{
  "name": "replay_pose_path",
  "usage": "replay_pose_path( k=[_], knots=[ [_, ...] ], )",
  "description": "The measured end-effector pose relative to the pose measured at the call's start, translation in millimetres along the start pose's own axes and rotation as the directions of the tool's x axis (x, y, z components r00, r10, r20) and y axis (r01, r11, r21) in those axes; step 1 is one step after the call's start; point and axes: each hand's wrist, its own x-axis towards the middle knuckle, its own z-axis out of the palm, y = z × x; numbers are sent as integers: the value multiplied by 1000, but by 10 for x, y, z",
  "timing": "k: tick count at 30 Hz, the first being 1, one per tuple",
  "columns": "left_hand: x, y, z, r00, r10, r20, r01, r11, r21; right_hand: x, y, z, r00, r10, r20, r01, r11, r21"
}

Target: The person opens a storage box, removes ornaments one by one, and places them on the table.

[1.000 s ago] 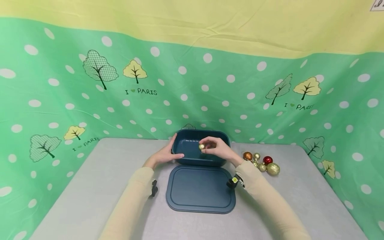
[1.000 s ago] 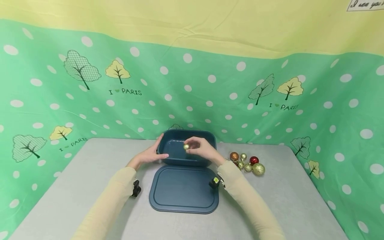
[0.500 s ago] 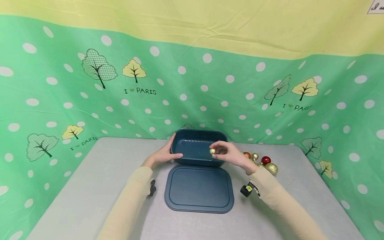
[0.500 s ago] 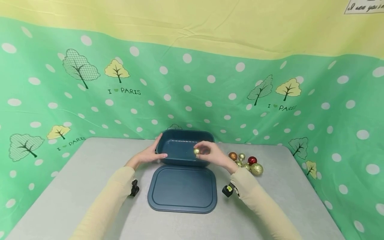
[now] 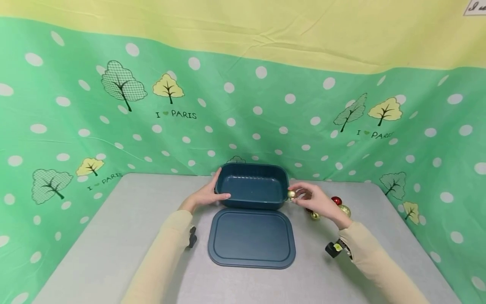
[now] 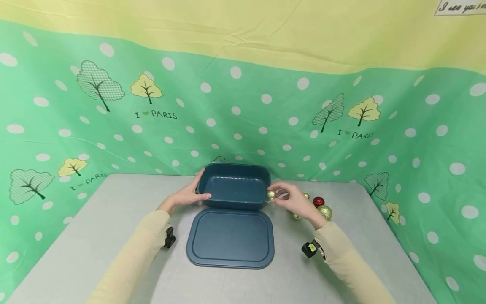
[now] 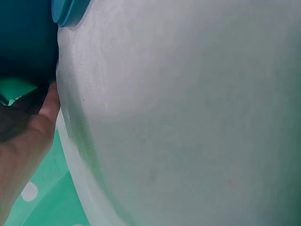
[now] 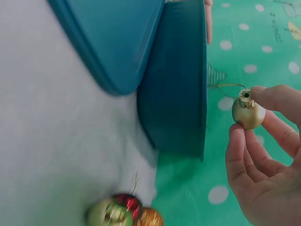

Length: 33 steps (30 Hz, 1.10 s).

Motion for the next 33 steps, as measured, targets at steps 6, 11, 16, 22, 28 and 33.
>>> replay_pose_path(
  k=[6, 11, 16, 22, 28, 33],
  knots=[
    [-2, -5, -12, 1000, -1, -2, 1, 1000, -17, -207, 87, -135, 995, 42, -85, -44, 999, -14],
    [10, -29, -23, 1000, 5, -1, -5, 1000, -21, -368, 191, -249, 989, 41, -139, -48, 998, -47],
    [-5, 6, -33, 1000, 5, 14, -4, 999, -32, -534, 239, -379, 981, 73, -181, -87, 994, -68],
    [-149, 288, -89, 999, 3, 43, -1, 999, -34, -722, 291, -520, 966, 122, -228, -147, 985, -94],
    [-104, 215, -61, 999, 17, 30, -15, 999, -39, -905, 418, -650, 948, 121, -295, -162, 980, -119],
    [10, 0, -13, 1000, 20, 10, -19, 999, -28, -1028, 528, -781, 917, 161, -364, -213, 971, -107]
  ],
)
